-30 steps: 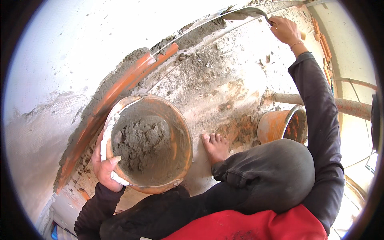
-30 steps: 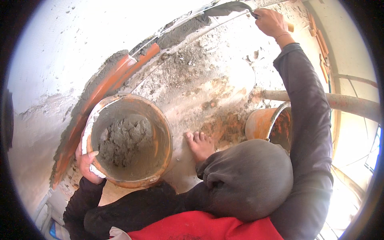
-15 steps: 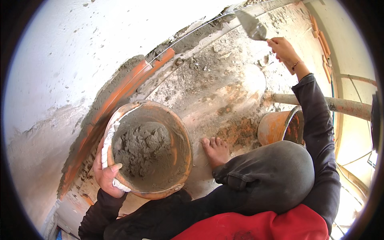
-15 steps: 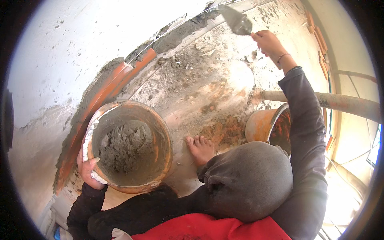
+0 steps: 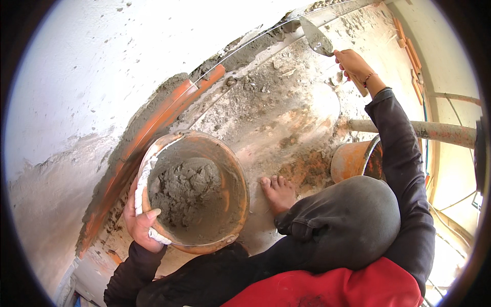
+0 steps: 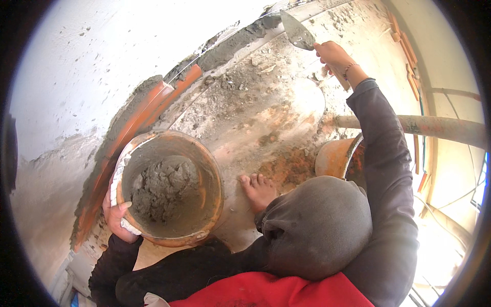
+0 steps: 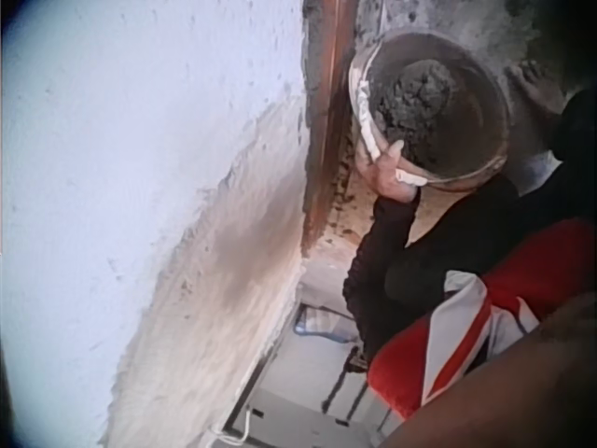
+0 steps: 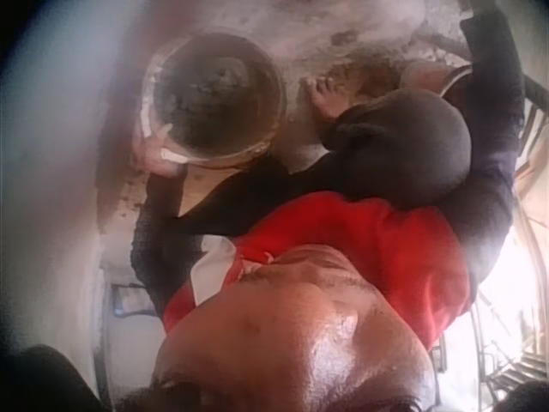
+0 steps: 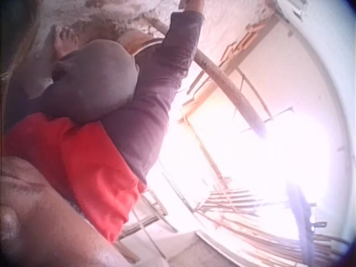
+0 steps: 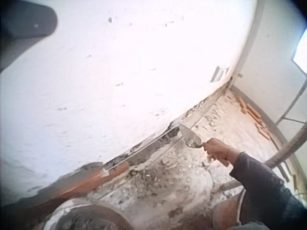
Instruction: The person scoops mortar from a bucket with a trowel and applies it to a wall surface to fill gaps around a conduit.
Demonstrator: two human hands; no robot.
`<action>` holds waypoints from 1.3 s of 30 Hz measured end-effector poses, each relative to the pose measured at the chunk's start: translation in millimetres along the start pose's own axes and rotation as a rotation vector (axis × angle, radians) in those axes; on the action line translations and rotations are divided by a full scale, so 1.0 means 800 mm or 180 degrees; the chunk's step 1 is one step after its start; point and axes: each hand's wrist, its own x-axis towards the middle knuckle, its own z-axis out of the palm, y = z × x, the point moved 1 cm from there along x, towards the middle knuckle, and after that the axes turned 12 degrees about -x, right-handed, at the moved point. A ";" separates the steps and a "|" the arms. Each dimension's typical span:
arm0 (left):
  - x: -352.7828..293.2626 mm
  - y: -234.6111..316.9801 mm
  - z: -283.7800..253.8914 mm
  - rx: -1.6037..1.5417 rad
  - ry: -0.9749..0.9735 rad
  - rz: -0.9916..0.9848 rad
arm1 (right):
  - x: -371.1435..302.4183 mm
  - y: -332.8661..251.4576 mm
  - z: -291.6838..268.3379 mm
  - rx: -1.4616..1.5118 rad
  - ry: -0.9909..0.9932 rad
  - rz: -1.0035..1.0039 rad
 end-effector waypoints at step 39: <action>0.002 0.000 0.007 -0.0072 -0.0055 0.0016 | 0.002 -0.019 -0.003 0.0368 -0.0277 0.0003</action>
